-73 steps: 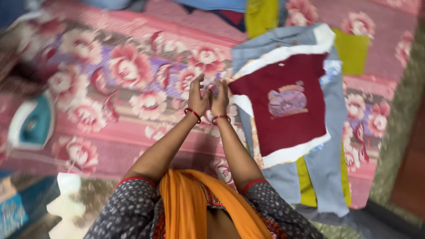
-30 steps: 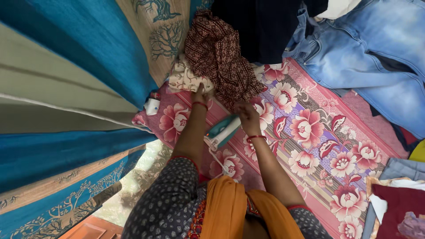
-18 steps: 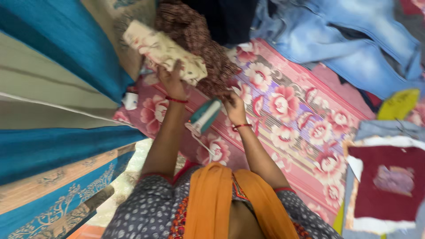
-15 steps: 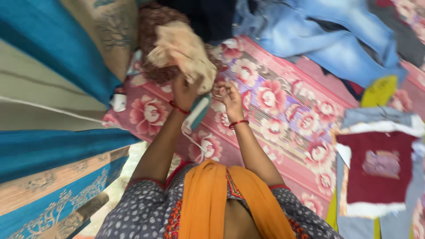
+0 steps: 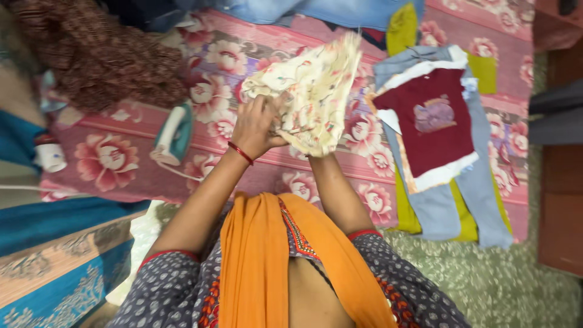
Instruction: The person irons a maroon t-shirt, a floral patterned cloth, and a pair of dark blue shorts on a bed. They use a handheld electric iron to smooth each item, flipping the t-shirt over to iron the other side before moving to the next item.
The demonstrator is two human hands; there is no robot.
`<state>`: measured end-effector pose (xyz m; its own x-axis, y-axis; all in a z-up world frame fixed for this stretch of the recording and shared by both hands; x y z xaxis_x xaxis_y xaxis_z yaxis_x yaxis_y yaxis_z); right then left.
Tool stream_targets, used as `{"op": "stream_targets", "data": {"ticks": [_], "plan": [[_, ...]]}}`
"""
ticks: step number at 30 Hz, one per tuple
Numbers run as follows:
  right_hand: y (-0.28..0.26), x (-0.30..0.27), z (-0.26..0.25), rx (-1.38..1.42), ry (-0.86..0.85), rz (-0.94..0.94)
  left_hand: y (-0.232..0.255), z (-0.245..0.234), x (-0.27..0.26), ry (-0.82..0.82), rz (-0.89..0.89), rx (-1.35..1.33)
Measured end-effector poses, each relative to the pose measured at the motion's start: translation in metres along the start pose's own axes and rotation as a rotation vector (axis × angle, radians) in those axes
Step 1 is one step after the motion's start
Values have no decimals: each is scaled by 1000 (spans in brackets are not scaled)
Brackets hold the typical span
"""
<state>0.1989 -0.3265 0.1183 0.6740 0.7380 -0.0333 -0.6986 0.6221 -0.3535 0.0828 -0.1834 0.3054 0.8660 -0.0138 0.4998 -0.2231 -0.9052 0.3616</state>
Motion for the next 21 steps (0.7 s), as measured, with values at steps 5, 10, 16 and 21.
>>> {"op": "stream_targets", "data": {"ticks": [5, 10, 16, 21], "plan": [[-17, -32, -23, -60, 61, -10, 56, 17, -9, 84, 297, -35], [-40, -59, -61, -202, 259, -37, 33, 37, -7, 247, 9, -398], [-74, -93, -98, -361, 545, -22, -52, 52, -2, 141, -844, -642], [-73, -95, -63, -332, 436, -74, -95, 44, 3, 396, -501, -292]]}}
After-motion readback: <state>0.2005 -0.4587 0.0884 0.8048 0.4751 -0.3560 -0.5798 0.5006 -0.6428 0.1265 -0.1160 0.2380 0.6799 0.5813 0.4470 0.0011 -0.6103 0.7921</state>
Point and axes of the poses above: each hand's wrist, its own x-axis towards the middle knuckle, its own z-axis out of the palm, y = z × x, the point moved 5 cm from there along x, towards the middle knuckle, and after that the axes turned 8 degrees about x, right-handed, at the moved point
